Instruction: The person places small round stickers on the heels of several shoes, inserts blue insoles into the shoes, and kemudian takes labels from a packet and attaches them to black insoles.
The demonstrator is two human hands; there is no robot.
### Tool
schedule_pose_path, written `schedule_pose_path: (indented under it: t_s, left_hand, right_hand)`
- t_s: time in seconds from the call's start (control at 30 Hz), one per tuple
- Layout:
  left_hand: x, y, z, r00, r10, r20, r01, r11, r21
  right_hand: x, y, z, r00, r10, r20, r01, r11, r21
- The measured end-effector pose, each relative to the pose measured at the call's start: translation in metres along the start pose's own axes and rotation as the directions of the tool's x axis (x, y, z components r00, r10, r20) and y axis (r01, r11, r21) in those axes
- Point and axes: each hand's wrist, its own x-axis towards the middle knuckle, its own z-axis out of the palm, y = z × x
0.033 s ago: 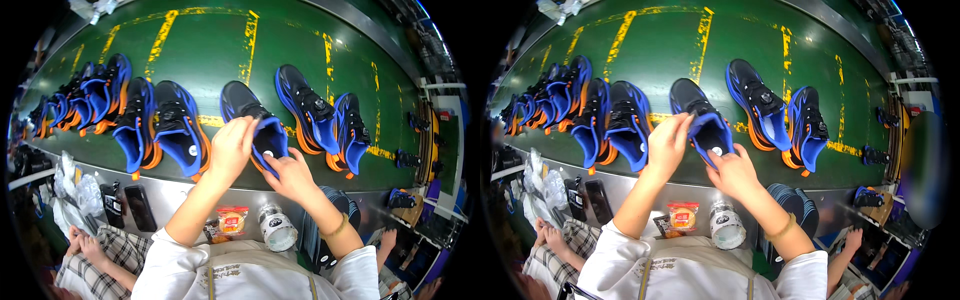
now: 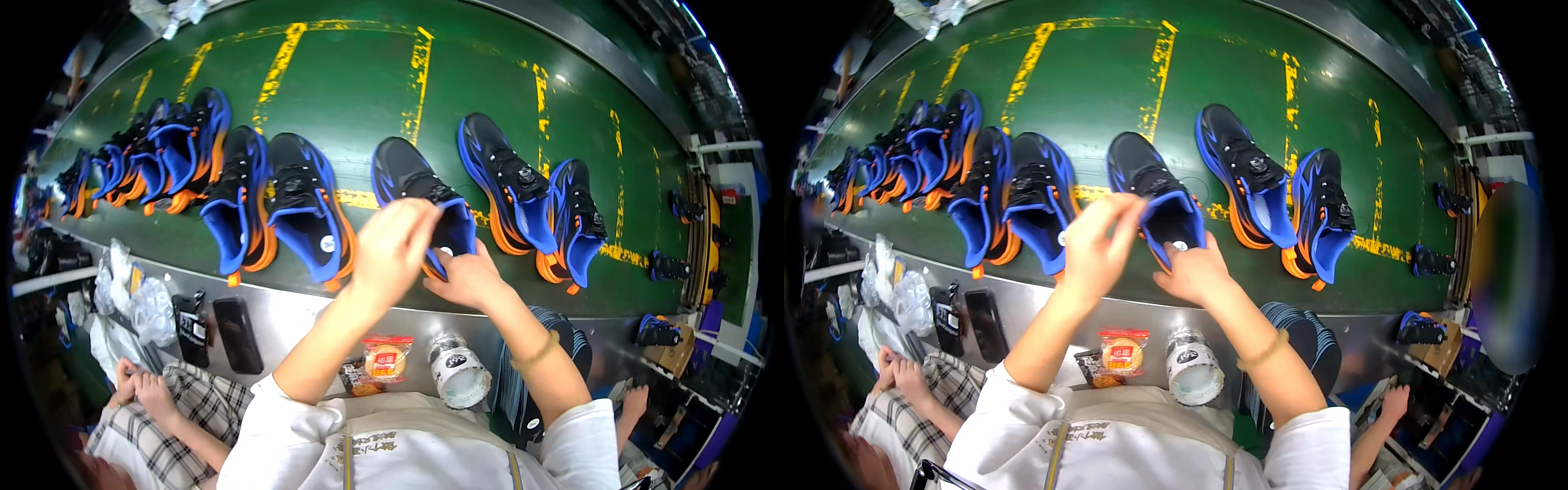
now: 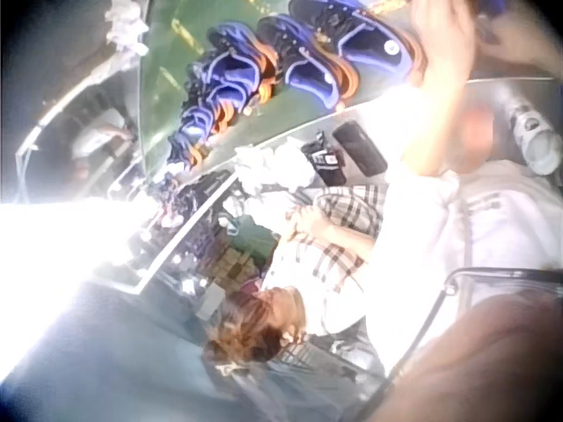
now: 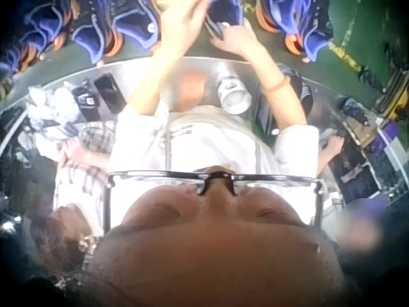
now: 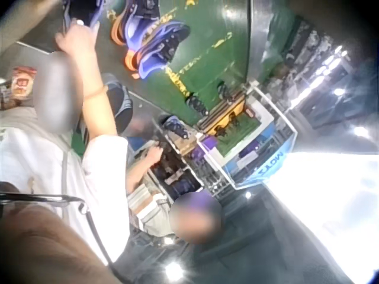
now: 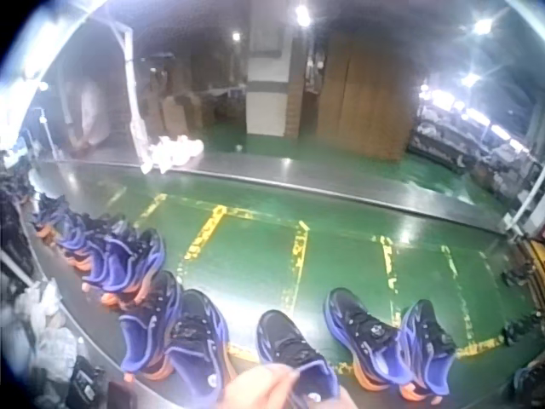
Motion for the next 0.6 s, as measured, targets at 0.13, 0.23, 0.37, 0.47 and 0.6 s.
schedule_pose_path:
  t_s: [0.13,0.23,0.37,0.47,0.6]
  left_hand:
    - [-0.07,0.067,-0.033,0.74,-0.135,0.659,0.456,0.821,-0.344]
    - [-0.147,0.098,-0.003,0.573,0.147,0.807,0.186,0.935,-0.303]
    - [-0.207,0.085,0.048,0.617,0.247,0.747,-0.253,0.961,-0.109]
    - [-0.228,0.072,0.042,0.797,0.257,0.547,-0.263,0.962,-0.069]
    - [-0.265,0.089,0.009,0.965,0.093,0.246,-0.111,0.992,0.06]
  right_hand:
    - [0.035,-0.004,0.013,0.991,0.053,0.12,-0.038,0.992,-0.122]
    - [0.038,-0.006,0.02,0.999,0.05,0.021,-0.045,0.983,-0.179]
    - [0.046,0.002,0.022,0.998,0.009,0.06,-0.007,0.999,-0.042]
    - [0.063,0.045,0.039,0.972,-0.231,-0.049,0.236,0.948,0.212]
    - [0.045,-0.01,0.045,0.931,-0.363,-0.043,0.366,0.92,0.139]
